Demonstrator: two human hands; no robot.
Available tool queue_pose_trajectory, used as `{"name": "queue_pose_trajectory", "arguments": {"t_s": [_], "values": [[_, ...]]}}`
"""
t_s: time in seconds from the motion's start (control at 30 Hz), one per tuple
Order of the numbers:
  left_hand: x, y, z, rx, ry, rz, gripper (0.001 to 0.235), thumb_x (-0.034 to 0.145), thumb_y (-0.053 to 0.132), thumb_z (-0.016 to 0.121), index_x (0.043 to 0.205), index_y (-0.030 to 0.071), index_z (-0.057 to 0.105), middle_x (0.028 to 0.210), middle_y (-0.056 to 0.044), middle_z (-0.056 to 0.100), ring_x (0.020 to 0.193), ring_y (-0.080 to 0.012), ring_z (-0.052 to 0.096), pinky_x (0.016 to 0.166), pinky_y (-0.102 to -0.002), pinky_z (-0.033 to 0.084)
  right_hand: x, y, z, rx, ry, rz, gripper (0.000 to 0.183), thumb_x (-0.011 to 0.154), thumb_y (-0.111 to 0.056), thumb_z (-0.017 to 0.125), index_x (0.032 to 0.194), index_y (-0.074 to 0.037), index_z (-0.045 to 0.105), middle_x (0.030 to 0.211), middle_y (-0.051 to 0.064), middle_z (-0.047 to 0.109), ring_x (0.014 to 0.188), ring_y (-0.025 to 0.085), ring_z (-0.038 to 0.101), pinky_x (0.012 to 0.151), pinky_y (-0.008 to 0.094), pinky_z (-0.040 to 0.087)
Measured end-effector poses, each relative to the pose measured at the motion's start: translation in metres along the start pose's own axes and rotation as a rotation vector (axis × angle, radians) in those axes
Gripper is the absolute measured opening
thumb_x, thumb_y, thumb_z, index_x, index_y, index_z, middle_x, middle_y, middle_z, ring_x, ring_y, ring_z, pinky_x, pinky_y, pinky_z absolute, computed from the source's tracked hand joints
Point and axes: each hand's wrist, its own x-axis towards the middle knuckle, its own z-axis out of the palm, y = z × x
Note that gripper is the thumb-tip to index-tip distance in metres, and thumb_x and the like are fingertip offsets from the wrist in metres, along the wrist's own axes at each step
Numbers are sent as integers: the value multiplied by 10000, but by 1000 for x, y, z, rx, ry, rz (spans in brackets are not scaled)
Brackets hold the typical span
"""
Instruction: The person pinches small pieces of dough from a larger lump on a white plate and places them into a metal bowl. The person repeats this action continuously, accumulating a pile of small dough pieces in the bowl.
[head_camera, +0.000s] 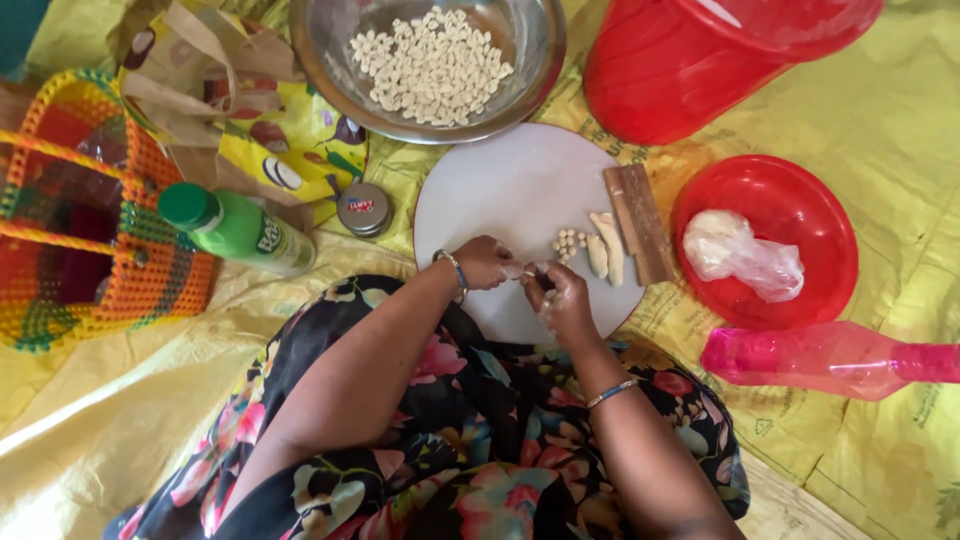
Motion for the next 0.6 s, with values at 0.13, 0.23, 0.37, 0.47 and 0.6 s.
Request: {"name": "queue_pose_trajectory", "arguments": {"t_s": [0.13, 0.23, 0.37, 0.47, 0.6], "values": [[19, -11, 0, 498, 97, 189, 376, 898, 360, 588, 993, 58, 789, 977, -196, 722, 879, -341, 663, 793, -452, 528, 18, 27, -8, 420, -86, 590, 141, 932, -150, 770, 971, -18, 738, 840, 86, 682, 725, 170, 609, 708, 321, 537], [16, -8, -7, 622, 141, -1, 470, 913, 414, 573, 1101, 20, 747, 1169, -239, 698, 1093, -380, 656, 963, -468, 505, 22, 43, -13, 705, -47, 625, 157, 883, -150, 797, 966, -36, 727, 870, 89, 705, 745, 182, 621, 725, 341, 544], [0, 10, -6, 569, 113, -180, 490, 905, 409, 585, 1125, -8, 721, 1214, -233, 697, 1137, -368, 666, 999, -464, 513, 26, 62, -14, 838, -38, 638, 148, 865, -113, 818, 896, -60, 683, 907, 108, 715, 781, 187, 642, 736, 359, 544], [-9, 23, -6, 614, 78, -158, 488, 905, 415, 584, 1112, -6, 716, 1190, -230, 699, 1109, -372, 672, 976, -473, 521, 25, 73, -13, 898, -77, 581, 152, 850, -65, 816, 856, -74, 665, 971, 119, 749, 790, 180, 641, 738, 360, 538], [-14, 28, -8, 619, 42, -157, 462, 898, 389, 582, 1050, -20, 732, 1130, -234, 721, 1051, -370, 697, 947, -484, 535, 23, 80, -17, 990, -104, 522, 207, 851, -20, 827, 834, -111, 642, 977, 87, 739, 811, 171, 647, 751, 364, 542]]}}
